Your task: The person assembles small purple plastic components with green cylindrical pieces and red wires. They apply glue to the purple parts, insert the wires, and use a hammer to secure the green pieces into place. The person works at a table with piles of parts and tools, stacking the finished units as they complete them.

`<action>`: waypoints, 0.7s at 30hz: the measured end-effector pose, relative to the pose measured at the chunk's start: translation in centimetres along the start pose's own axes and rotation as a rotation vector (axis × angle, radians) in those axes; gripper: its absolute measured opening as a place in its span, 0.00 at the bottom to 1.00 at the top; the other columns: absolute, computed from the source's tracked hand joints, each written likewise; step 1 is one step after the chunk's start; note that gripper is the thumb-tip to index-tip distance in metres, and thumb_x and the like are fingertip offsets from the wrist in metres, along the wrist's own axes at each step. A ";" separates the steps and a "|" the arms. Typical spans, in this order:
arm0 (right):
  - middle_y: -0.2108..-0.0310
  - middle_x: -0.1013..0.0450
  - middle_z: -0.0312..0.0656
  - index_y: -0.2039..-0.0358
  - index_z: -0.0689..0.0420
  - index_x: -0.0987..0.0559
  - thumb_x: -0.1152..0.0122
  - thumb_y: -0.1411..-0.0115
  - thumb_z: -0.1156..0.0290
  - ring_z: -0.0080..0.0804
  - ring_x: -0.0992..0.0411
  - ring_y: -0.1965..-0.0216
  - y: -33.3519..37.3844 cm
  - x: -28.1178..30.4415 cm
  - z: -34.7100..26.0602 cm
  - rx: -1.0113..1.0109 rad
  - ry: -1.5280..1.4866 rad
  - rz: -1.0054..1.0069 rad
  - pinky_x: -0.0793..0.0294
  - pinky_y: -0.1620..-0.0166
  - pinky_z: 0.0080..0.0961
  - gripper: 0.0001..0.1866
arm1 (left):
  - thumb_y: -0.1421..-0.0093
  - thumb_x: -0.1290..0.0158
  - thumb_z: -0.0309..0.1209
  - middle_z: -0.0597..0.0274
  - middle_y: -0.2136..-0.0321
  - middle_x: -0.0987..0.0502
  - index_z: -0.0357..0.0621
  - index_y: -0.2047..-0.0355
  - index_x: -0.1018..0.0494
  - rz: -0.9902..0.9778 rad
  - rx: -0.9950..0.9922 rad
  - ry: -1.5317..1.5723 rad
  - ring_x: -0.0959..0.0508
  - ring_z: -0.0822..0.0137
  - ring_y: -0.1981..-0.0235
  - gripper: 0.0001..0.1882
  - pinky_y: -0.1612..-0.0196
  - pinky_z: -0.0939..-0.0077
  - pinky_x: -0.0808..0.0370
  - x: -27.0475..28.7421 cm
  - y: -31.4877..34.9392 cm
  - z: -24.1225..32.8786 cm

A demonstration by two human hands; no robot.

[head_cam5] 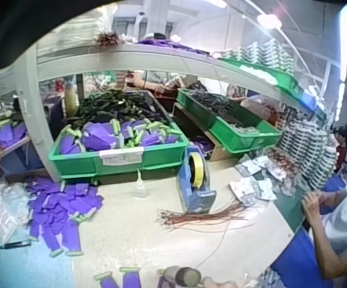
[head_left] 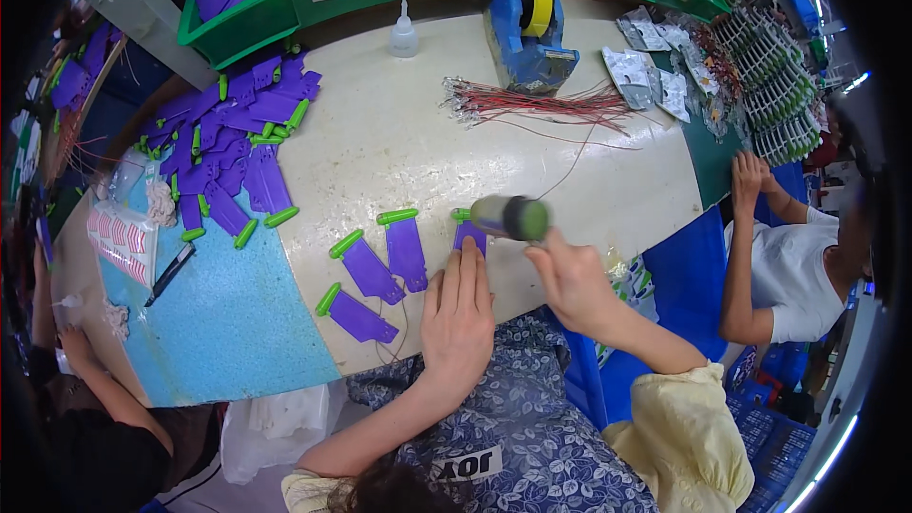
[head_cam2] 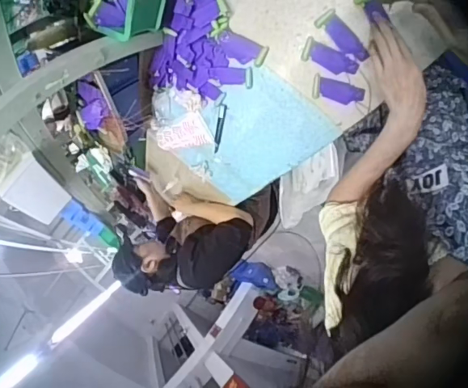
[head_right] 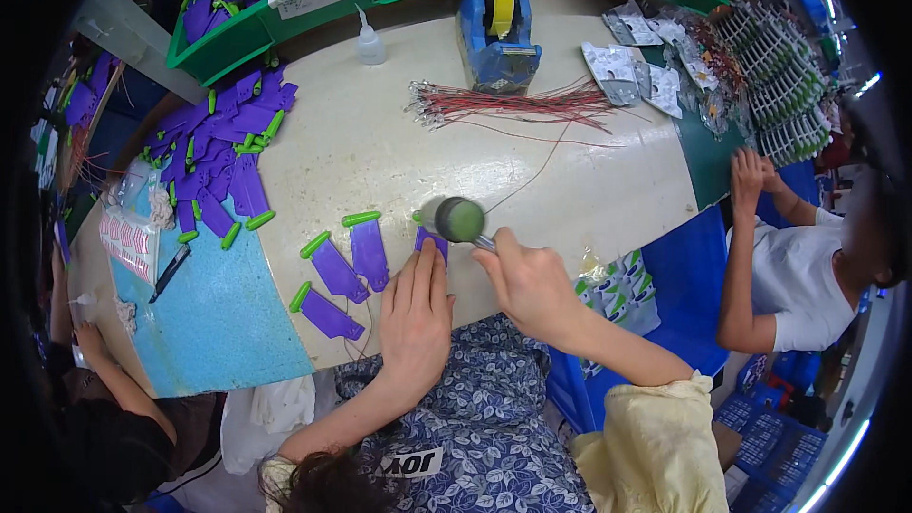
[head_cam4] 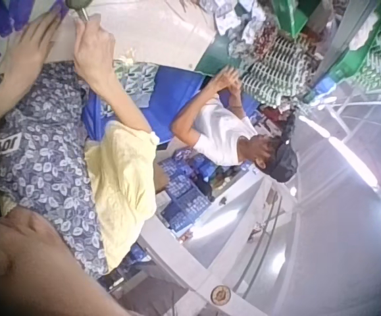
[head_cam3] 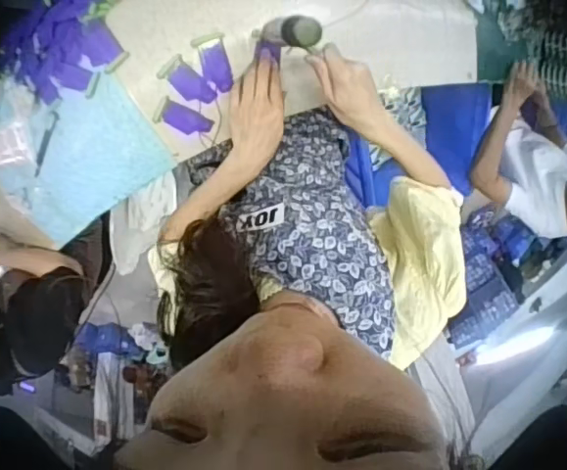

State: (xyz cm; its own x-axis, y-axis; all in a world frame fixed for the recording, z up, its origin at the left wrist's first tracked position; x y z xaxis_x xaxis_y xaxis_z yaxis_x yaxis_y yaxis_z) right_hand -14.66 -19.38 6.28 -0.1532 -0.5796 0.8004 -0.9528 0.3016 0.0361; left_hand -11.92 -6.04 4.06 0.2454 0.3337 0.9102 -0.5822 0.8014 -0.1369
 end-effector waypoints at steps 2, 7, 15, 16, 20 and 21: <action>0.85 0.30 0.56 0.69 0.65 0.31 0.47 0.30 0.65 0.62 0.29 0.82 0.0 -0.5 0.3 -0.021 0.075 -0.044 0.32 0.78 0.50 0.15 | 0.46 0.42 0.27 0.44 0.38 0.34 0.25 0.43 0.33 0.009 -0.029 -0.042 0.32 0.52 0.40 0.31 0.40 0.58 0.34 0.2 -0.2 0.1; 0.86 0.30 0.57 0.70 0.66 0.31 0.47 0.30 0.66 0.62 0.29 0.82 -0.3 3.9 -4.2 0.309 0.000 0.317 0.31 0.77 0.50 0.15 | 0.45 0.45 0.27 0.45 0.40 0.32 0.25 0.44 0.32 0.001 -0.034 -0.108 0.30 0.54 0.42 0.28 0.41 0.59 0.33 0.5 -0.4 0.1; 0.85 0.30 0.53 0.69 0.62 0.30 0.42 0.33 0.67 0.55 0.29 0.83 -3.9 3.4 -1.5 0.028 0.150 0.335 0.34 0.79 0.45 0.13 | 0.47 0.39 0.19 0.42 0.51 0.28 0.34 0.55 0.31 0.217 0.208 0.133 0.28 0.50 0.48 0.19 0.51 0.60 0.25 1.6 -3.0 -2.4; 0.83 0.29 0.52 0.69 0.62 0.30 0.42 0.33 0.68 0.54 0.29 0.82 -4.8 3.5 -1.2 0.060 0.193 0.388 0.33 0.79 0.44 0.12 | 0.46 0.40 0.18 0.42 0.51 0.28 0.34 0.53 0.32 0.222 0.275 0.338 0.27 0.52 0.49 0.20 0.52 0.61 0.24 1.5 -3.4 -3.5; 0.71 0.26 0.52 0.66 0.61 0.27 0.39 0.37 0.70 0.49 0.26 0.72 -5.8 2.4 1.9 0.044 0.303 0.469 0.30 0.72 0.41 0.08 | 0.39 0.43 0.19 0.52 0.56 0.25 0.32 0.48 0.34 0.191 0.507 1.210 0.23 0.65 0.56 0.20 0.52 0.72 0.25 2.3 -1.5 -5.6; 0.67 0.25 0.52 0.65 0.61 0.26 0.39 0.39 0.71 0.48 0.25 0.68 -5.8 1.7 2.8 0.011 0.299 0.459 0.29 0.68 0.41 0.07 | 0.38 0.41 0.22 0.56 0.58 0.23 0.32 0.49 0.32 0.311 0.468 1.322 0.23 0.68 0.58 0.18 0.53 0.74 0.25 3.7 0.4 -5.7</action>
State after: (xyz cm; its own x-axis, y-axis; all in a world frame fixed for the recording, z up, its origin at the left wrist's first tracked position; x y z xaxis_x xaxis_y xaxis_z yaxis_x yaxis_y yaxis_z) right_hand -10.08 -24.20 5.73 -0.4739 -0.1498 0.8677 -0.8088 0.4637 -0.3617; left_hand -6.79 -1.67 5.15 0.4385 0.8780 -0.1920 -0.8782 0.4640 0.1160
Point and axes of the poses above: each hand's wrist, its own y-axis away from the middle knuckle, its own x-axis out of the back of the hand, z = x × y, the point moved 8 cm from there along -y, towards the middle knuckle
